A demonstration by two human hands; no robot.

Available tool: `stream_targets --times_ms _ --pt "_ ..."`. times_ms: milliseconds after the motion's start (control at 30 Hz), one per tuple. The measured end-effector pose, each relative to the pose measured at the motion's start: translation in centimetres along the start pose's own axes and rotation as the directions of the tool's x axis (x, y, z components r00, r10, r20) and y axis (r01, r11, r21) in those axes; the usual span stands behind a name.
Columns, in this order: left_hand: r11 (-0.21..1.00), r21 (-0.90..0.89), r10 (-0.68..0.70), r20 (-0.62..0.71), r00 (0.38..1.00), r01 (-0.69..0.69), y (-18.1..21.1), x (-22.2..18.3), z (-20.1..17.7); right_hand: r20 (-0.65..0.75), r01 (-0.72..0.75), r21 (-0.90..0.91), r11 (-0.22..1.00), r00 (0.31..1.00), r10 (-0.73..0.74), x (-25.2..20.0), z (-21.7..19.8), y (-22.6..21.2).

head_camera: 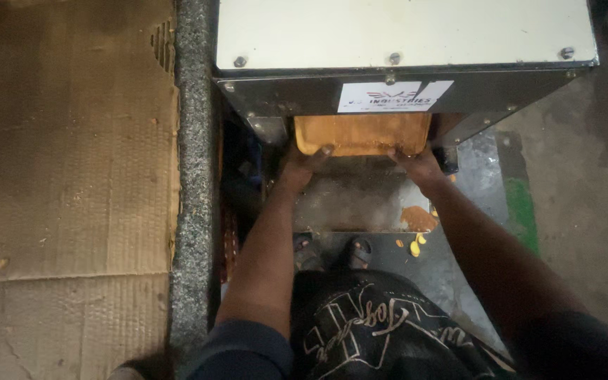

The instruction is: The person feeds loaves of bread into a bread slicing machine by hand, retrieves the sliced loaves from the machine, and places them onto a cardboard surface.

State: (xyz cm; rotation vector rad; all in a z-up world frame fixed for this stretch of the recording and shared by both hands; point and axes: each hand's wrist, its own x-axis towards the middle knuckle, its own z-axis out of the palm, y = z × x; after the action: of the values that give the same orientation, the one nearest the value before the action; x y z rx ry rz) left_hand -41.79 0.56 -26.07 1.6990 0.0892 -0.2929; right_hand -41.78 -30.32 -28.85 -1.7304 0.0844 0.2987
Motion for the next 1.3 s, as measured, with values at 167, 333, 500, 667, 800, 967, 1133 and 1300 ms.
stream_targets --times_ms 167,333,500,667,800,967,1133,1300 --pt "0.999 -0.011 0.036 0.023 0.999 -0.035 -0.5 0.1 -0.3 -0.045 -0.041 -0.025 0.999 0.998 0.040 -0.1 0.3 -0.3" --pt "1.000 0.022 -0.003 0.028 1.000 0.002 -0.4 -0.4 -0.3 -0.023 0.000 -0.020 1.000 1.000 0.000 -0.7 0.4 -1.2" --pt "0.999 0.037 0.037 0.021 0.999 -0.038 -0.3 -0.5 -0.5 -0.049 -0.078 -0.013 0.997 0.996 0.078 -0.9 0.6 -1.6" --pt "0.984 0.163 -0.081 0.005 0.997 0.079 0.2 -0.6 -0.5 0.012 -0.030 -0.010 0.999 0.999 0.030 -1.1 0.8 -1.6" --pt "0.986 0.022 -0.166 0.031 0.986 0.165 0.2 -0.8 0.0 -0.145 -0.268 -0.104 0.958 0.957 0.252 -1.5 1.0 -1.7" --pt "0.994 0.043 -0.099 0.024 0.995 0.098 -0.5 -0.5 0.0 -0.075 -0.155 -0.053 0.987 0.986 0.151 -1.1 0.7 -0.9" --pt "0.997 0.077 -0.017 0.017 1.000 0.016 -0.9 -0.7 -0.1 -0.053 -0.066 -0.011 0.998 0.996 0.065 -0.9 0.4 0.3" --pt "0.977 0.165 -0.124 -0.073 0.990 0.135 -2.1 -0.4 -0.3 -0.100 -0.125 0.010 0.992 0.987 0.125 -1.3 0.4 0.0"
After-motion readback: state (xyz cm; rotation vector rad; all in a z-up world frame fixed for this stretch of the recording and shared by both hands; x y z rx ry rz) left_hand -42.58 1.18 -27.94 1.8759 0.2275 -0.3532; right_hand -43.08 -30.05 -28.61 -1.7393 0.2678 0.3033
